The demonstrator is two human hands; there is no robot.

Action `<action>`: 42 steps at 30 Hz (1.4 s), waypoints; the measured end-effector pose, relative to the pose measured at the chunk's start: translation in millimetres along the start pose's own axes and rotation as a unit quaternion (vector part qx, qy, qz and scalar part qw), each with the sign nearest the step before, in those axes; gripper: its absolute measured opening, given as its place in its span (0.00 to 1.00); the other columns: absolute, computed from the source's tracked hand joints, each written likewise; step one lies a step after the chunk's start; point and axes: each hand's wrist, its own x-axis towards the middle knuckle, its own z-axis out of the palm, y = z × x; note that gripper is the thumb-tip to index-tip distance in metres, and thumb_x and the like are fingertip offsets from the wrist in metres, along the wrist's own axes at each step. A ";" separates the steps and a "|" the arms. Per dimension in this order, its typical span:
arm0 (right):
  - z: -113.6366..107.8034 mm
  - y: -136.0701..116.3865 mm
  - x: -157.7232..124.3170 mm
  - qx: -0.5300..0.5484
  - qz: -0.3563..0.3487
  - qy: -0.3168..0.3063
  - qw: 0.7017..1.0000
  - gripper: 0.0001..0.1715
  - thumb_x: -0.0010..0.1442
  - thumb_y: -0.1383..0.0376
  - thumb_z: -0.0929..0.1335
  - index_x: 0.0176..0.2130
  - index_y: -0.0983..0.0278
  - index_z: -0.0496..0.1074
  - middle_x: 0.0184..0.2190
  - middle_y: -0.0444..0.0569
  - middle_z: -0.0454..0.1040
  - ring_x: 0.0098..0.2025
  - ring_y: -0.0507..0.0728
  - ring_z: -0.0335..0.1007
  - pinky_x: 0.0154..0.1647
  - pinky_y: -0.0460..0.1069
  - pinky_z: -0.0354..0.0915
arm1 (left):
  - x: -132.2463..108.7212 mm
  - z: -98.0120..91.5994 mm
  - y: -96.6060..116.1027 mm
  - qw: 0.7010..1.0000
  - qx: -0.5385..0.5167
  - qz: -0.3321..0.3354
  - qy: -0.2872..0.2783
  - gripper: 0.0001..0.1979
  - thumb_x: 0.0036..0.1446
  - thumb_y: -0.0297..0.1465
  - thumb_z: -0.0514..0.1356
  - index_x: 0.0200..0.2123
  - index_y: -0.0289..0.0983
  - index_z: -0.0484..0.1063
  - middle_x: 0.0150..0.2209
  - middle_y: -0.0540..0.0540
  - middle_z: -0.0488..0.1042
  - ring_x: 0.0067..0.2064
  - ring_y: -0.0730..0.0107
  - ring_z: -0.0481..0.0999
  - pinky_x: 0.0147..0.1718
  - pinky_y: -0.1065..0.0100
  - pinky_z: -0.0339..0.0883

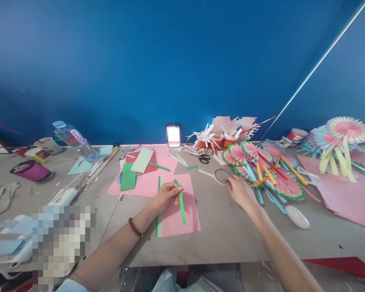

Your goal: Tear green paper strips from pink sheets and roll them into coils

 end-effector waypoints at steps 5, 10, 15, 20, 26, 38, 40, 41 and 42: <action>-10.8 -3.8 1.5 -0.037 -0.024 -0.008 0.999 0.15 0.62 0.71 0.65 0.37 0.61 0.81 0.40 0.56 0.83 0.46 0.64 0.77 0.49 0.55 0.70 | -0.8 1.0 2.0 1.000 0.022 0.022 0.004 0.29 0.42 0.56 0.73 0.20 0.37 0.68 0.19 0.50 0.74 0.16 0.77 0.66 0.20 0.71 0.60; -27.3 -21.0 12.1 0.043 -0.005 0.064 0.997 0.12 0.63 0.66 0.64 0.39 0.62 0.78 0.37 0.55 0.82 0.40 0.63 0.78 0.42 0.53 0.69 | -4.2 2.8 0.2 0.974 0.138 0.149 0.100 0.27 0.53 0.54 0.67 0.19 0.39 0.67 0.19 0.50 0.70 0.21 0.71 0.70 0.24 0.68 0.66; -42.5 -59.4 15.1 0.227 0.012 0.102 0.968 0.10 0.63 0.60 0.64 0.40 0.60 0.72 0.35 0.53 0.82 0.35 0.61 0.79 0.36 0.51 0.68 | -12.2 5.8 -0.7 0.890 0.271 0.344 0.129 0.20 0.62 0.42 0.63 0.21 0.40 0.69 0.33 0.42 0.78 0.37 0.61 0.79 0.38 0.58 0.74; -52.7 -115.0 -3.5 0.295 -0.041 0.058 0.953 0.10 0.65 0.56 0.63 0.41 0.58 0.70 0.32 0.50 0.80 0.34 0.60 0.77 0.37 0.51 0.67 | -23.7 10.5 -0.2 0.829 0.360 0.420 0.079 0.11 0.62 0.34 0.62 0.27 0.42 0.73 0.53 0.35 0.78 0.53 0.53 0.79 0.47 0.51 0.77; -34.0 -151.9 -13.9 0.375 -0.090 0.020 0.922 0.10 0.66 0.57 0.62 0.41 0.58 0.68 0.32 0.48 0.78 0.34 0.58 0.76 0.38 0.50 0.70 | -23.6 11.6 0.5 0.800 0.394 0.448 0.062 0.08 0.62 0.30 0.61 0.29 0.42 0.74 0.61 0.36 0.74 0.60 0.49 0.75 0.54 0.44 0.74; 4.6 -144.6 -19.5 0.451 -0.070 -0.034 0.889 0.22 0.68 0.57 0.62 0.58 0.59 0.69 0.43 0.53 0.82 0.45 0.62 0.80 0.51 0.56 0.73 | -19.1 15.2 -0.9 0.851 0.320 0.405 0.097 0.14 0.64 0.34 0.62 0.25 0.40 0.72 0.47 0.40 0.80 0.51 0.57 0.77 0.51 0.51 0.73; 9.2 -142.7 -17.0 0.440 -0.072 -0.026 0.895 0.24 0.67 0.59 0.62 0.59 0.58 0.69 0.47 0.54 0.81 0.49 0.63 0.78 0.55 0.58 0.71 | -18.7 14.4 2.4 0.870 0.301 0.377 0.100 0.15 0.64 0.35 0.62 0.24 0.40 0.72 0.44 0.40 0.80 0.49 0.57 0.77 0.51 0.51 0.72; 10.8 -141.7 -15.4 0.431 -0.071 -0.024 0.899 0.25 0.66 0.59 0.62 0.61 0.59 0.69 0.48 0.54 0.81 0.50 0.63 0.78 0.55 0.58 0.71 | -18.5 14.3 3.7 0.881 0.289 0.362 0.098 0.15 0.64 0.36 0.62 0.24 0.41 0.72 0.43 0.41 0.80 0.49 0.57 0.77 0.51 0.51 0.73; 11.8 -140.7 -14.0 0.422 -0.069 -0.023 0.904 0.26 0.66 0.60 0.62 0.61 0.59 0.68 0.46 0.54 0.82 0.50 0.64 0.78 0.54 0.58 0.71 | -18.6 14.4 4.6 0.891 0.275 0.348 0.093 0.16 0.64 0.37 0.62 0.24 0.41 0.72 0.42 0.41 0.80 0.48 0.57 0.78 0.51 0.51 0.73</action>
